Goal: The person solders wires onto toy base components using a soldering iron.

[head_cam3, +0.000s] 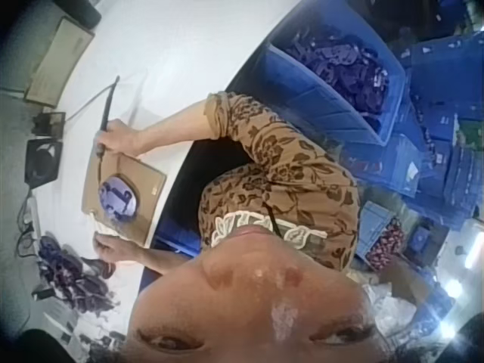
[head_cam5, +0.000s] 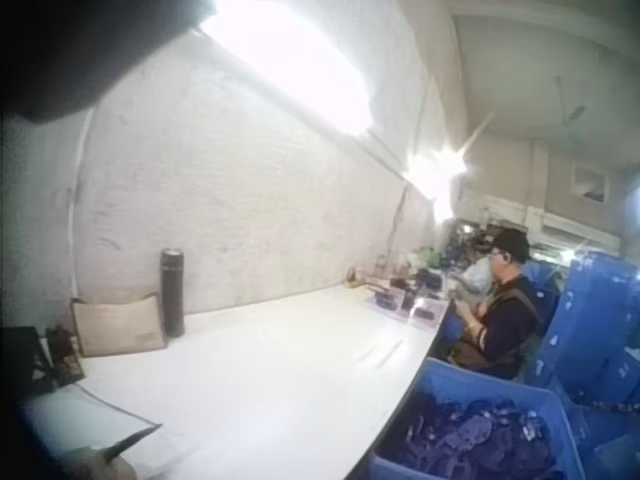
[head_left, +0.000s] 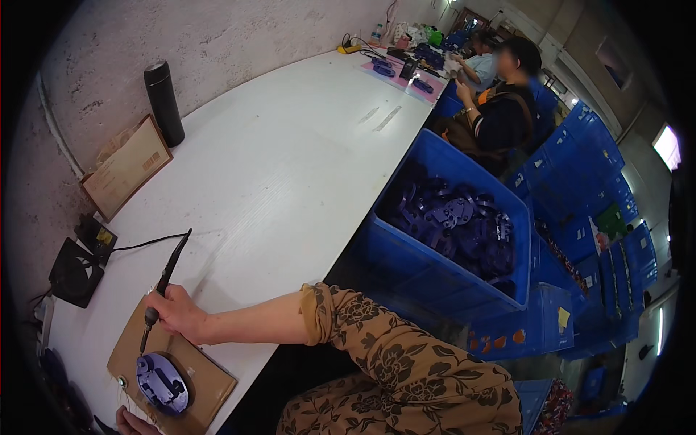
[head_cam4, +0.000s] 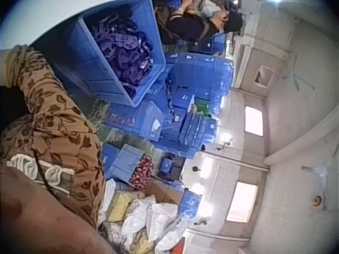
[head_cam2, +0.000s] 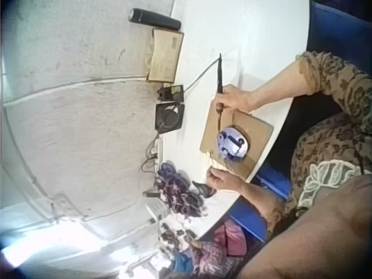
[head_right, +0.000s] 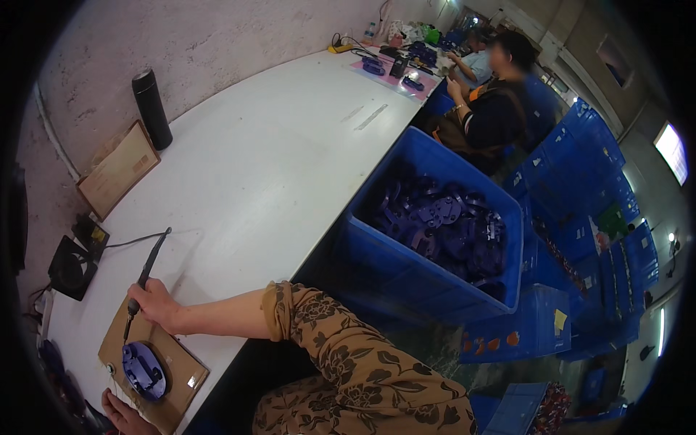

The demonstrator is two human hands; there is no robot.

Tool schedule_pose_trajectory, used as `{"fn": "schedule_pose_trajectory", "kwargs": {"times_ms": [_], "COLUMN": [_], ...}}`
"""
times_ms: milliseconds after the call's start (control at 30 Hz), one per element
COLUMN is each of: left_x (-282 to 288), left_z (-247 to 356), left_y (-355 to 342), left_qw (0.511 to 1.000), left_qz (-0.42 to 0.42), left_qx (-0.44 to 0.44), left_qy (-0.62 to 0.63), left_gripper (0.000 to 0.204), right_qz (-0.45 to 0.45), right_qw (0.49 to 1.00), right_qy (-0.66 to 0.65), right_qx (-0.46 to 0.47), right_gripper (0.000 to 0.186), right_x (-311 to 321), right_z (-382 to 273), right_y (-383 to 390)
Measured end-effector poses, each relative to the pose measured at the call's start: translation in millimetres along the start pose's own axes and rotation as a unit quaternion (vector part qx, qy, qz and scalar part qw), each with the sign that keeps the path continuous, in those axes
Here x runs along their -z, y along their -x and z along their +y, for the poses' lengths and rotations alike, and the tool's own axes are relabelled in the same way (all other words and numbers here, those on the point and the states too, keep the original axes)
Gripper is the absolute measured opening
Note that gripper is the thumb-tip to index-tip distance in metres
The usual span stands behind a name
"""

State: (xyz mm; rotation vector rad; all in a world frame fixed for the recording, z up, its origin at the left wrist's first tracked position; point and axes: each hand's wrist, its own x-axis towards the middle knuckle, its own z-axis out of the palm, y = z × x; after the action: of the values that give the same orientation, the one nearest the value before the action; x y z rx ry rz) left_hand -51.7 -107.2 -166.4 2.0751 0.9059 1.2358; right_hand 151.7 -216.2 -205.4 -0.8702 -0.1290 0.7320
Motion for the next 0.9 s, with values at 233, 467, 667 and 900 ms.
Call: {"fn": "schedule_pose_trajectory", "kwargs": {"times_ms": [233,467,667,900], "left_x": [12.1,13.8,12.8,11.7], "left_z": [-3.2,-19.8,-20.0,1.5], "left_y": [10.2,13.9,14.3,14.9], "left_qw": [0.988,0.998,0.998,0.991], "left_qz": [0.023,0.015,0.031,0.034], "left_qx": [0.138,0.029,0.020,0.079], "left_qy": [0.059,-0.045,-0.053,0.099], "left_gripper": [0.019,0.027,0.030,0.021], "right_qz": [-0.011,-0.015,-0.007,-0.004], "right_qw": [1.000,1.000,1.000,1.000], "right_qy": [-0.004,-0.006,0.003,0.006], "right_qx": [-0.008,-0.002,0.002,-0.009], "right_gripper": [0.029,0.024,0.032,0.031], "right_x": [-0.1,3.0,0.7,2.3], "right_z": [2.7,-0.8,0.9,3.9], "right_y": [-1.4,-0.9,-1.0,-2.5]}}
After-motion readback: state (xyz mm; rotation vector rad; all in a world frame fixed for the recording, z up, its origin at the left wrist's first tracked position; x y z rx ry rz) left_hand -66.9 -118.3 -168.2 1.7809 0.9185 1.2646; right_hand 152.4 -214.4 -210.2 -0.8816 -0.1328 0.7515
